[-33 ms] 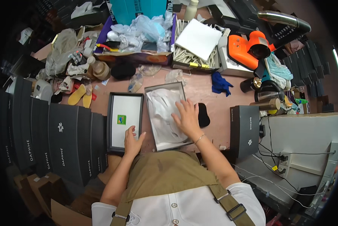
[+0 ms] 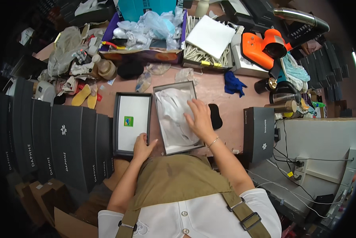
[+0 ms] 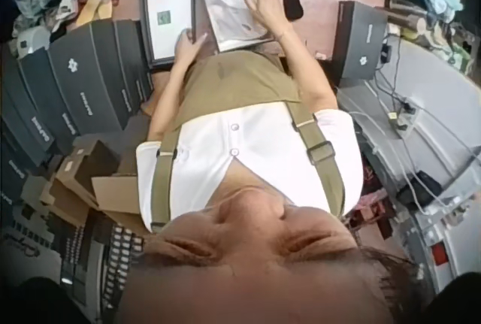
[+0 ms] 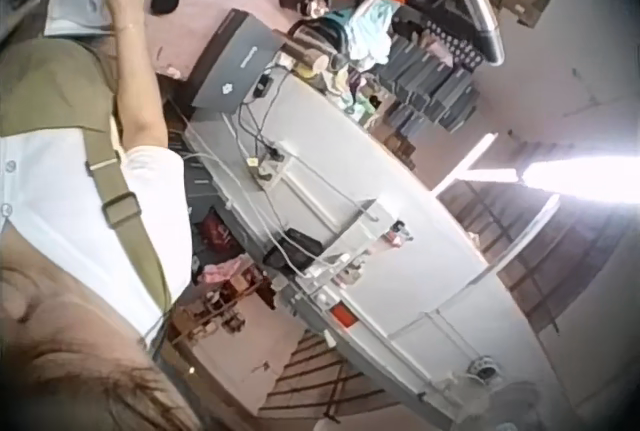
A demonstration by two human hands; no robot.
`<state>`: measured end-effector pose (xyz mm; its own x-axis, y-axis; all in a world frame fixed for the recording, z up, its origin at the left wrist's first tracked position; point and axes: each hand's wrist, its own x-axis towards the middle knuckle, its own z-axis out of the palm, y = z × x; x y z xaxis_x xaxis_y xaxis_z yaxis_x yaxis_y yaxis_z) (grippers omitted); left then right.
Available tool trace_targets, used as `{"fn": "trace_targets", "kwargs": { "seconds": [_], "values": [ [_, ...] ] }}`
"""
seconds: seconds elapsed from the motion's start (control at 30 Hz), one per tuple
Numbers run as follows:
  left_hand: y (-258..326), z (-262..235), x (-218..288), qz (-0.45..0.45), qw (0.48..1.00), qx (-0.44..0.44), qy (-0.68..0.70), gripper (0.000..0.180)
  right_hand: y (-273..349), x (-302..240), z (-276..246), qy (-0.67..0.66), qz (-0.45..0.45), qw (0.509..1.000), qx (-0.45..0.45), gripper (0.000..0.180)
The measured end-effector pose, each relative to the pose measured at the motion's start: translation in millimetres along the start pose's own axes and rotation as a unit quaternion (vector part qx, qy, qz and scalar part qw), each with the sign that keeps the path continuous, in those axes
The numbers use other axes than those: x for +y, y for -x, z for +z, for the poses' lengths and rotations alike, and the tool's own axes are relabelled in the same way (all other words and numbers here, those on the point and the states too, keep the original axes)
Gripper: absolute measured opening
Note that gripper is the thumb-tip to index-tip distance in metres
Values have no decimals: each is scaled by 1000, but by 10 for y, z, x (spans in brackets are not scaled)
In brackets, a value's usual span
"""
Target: Checking and packing high-heeled shoes into boxes, including wrapping them in tissue paper and cleaning soles.
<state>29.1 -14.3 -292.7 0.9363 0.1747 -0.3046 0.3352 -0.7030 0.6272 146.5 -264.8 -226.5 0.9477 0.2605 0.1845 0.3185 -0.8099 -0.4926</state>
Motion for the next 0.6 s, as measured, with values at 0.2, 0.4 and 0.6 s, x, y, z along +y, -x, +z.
{"fn": "trace_targets", "kwargs": {
  "seconds": [0.2,0.4,0.6],
  "values": [
    [234,-642,155,28,983,-34,180,36,298,72,-469,-290,131,944,-83,53],
    [499,-654,877,-36,697,-258,668,49,516,12,-729,-332,135,930,-82,72],
    [-20,49,653,-149,854,-138,479,73,563,543,44,-190,275,933,-135,64]
  ]
}}
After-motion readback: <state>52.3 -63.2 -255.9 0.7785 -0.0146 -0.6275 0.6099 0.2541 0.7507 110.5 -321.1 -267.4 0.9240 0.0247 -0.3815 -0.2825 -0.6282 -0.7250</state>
